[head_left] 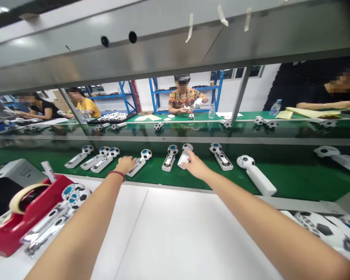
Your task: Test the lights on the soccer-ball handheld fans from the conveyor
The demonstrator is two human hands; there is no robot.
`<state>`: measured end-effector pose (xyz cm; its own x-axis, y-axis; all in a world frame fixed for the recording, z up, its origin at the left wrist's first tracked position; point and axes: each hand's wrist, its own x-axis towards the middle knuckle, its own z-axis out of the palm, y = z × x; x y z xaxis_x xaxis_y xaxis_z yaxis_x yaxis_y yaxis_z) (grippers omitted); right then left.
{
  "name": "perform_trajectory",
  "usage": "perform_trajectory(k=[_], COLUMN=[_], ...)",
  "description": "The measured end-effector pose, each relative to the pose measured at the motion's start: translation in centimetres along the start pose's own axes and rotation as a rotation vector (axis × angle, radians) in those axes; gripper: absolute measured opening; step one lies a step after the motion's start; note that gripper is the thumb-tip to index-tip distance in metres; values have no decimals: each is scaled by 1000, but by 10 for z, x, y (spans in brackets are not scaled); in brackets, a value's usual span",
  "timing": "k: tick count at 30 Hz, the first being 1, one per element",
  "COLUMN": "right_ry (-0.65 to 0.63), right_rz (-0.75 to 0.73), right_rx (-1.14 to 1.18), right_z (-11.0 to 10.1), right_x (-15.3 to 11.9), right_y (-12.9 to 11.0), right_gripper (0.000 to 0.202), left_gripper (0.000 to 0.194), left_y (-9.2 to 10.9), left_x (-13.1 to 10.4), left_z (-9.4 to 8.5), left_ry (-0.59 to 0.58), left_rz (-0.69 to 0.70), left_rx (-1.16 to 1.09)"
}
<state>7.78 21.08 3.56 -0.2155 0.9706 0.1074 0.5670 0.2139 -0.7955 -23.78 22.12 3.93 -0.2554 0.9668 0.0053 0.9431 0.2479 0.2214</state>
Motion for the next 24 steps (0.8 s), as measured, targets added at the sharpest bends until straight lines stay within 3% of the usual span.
perform_trajectory(k=[5,9,13,18,24], right_ry=[-28,-8,-24,-64,-126], right_rz=[53,197,333,391,249], right_rx=[49,30,105,405,900], right_z=[69,93,91,76,41], right_x=[22,34,46,47,-10], right_y=[-15,-20,-20,-18,-33], right_gripper=[66,69,75,44,30], left_gripper=[29,25,24,28,23], left_y=[-7,6,33,57,73], left_x=[-3,-8,-25,-68,-127], left_z=[14,22,33,39,10], left_ry=[-194,-331,-362,-331,-286], left_rz=[-93,-129,-212,-217,-61], left_rx=[-169,-365,-659,-1178,-1635])
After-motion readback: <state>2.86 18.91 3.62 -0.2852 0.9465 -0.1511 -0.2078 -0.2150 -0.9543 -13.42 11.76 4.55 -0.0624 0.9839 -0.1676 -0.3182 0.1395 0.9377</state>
